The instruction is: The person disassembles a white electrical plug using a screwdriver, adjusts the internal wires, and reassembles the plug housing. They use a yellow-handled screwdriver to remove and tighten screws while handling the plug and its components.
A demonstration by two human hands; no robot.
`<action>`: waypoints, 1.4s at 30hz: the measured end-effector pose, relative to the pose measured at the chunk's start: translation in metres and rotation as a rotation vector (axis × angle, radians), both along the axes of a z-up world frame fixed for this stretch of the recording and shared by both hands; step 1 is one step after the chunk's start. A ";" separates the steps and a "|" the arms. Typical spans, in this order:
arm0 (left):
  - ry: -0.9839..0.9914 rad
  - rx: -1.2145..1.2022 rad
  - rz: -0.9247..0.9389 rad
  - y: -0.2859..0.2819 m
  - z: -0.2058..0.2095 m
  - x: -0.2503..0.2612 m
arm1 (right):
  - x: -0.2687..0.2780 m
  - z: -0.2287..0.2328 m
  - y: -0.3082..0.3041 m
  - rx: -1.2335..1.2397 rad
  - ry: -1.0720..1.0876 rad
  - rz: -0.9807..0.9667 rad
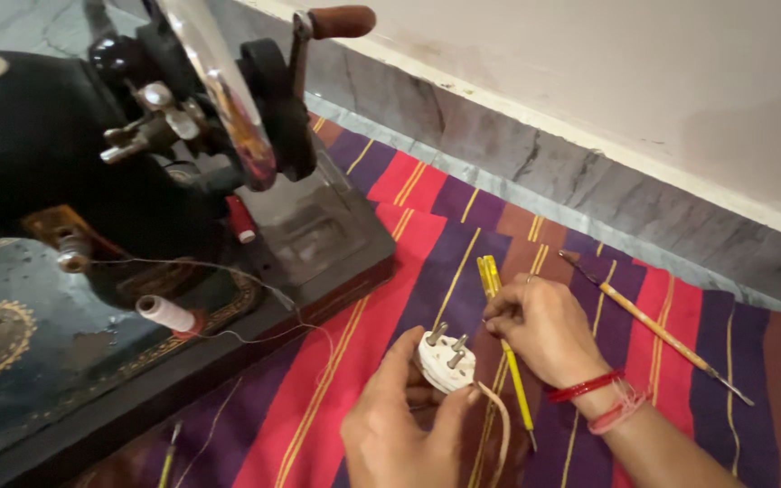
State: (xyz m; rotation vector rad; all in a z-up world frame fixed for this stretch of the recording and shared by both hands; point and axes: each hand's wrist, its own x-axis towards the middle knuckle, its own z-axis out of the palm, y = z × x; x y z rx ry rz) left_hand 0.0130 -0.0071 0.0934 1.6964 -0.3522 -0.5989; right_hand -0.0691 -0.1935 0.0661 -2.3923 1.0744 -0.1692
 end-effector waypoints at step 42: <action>-0.609 -0.162 -0.028 0.007 -0.009 -0.010 | -0.012 0.076 0.063 0.118 -0.394 0.184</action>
